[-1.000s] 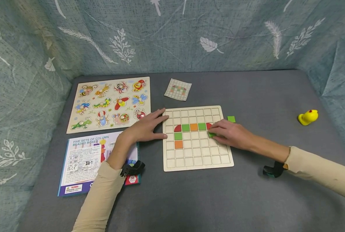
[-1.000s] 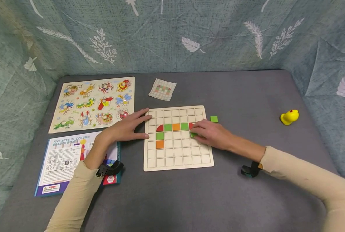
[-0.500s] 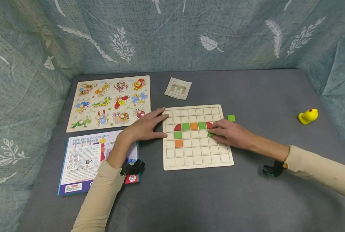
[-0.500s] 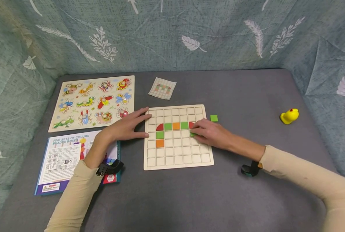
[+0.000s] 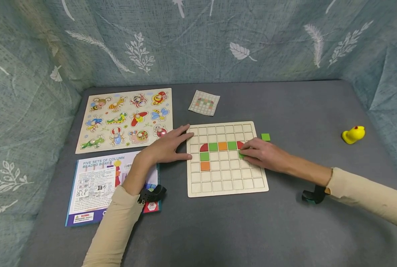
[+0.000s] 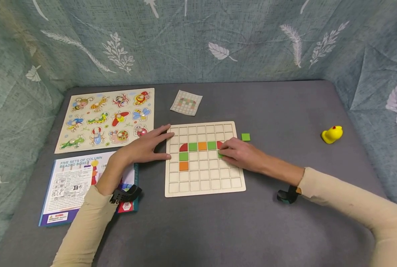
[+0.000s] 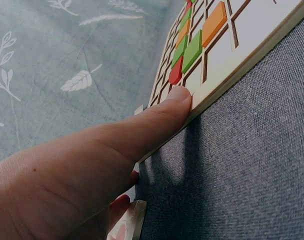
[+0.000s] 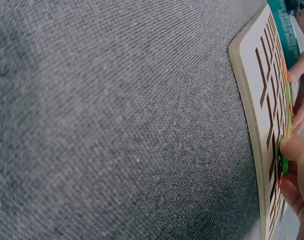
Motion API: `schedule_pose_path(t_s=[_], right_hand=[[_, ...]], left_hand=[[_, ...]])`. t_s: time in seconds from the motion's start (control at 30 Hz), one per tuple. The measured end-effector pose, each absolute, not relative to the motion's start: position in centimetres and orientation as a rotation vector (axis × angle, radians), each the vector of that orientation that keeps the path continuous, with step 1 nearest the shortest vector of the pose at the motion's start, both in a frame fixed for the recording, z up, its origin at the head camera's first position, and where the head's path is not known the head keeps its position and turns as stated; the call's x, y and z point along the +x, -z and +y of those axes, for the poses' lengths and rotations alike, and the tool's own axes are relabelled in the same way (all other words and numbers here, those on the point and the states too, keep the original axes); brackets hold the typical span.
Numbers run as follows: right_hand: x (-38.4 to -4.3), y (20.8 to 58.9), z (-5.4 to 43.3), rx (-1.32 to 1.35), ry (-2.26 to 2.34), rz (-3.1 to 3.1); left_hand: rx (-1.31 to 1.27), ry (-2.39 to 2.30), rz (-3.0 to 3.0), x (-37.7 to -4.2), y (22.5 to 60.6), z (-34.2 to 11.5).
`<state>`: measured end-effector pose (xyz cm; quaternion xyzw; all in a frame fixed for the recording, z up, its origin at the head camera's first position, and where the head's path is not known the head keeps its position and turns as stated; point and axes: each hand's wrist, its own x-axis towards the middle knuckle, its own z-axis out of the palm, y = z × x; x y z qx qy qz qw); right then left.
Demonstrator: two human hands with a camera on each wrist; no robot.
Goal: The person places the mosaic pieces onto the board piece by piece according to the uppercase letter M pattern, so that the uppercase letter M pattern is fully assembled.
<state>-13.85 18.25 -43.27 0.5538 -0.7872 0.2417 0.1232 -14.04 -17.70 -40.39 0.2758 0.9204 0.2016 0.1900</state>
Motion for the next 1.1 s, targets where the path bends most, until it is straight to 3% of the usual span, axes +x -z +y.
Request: schedule_pose_path(t_s=[0.37,0.8,1.1], right_hand=[[-12.4,42.2,18.9,1.581,-0.489,-2.429],[-10.9,41.0,25.8,1.208,-0.546,-2.689],[-9.8,41.6,27.8,1.138,-0.489,-2.769]], left_hand=[[0.776,-0.596,2.590,-13.4,40.7,-17.7],[0.777,-0.590,2.598,-13.7,40.4,-17.7],[0.779,-0.577,2.596,-14.0,40.3,-17.8]])
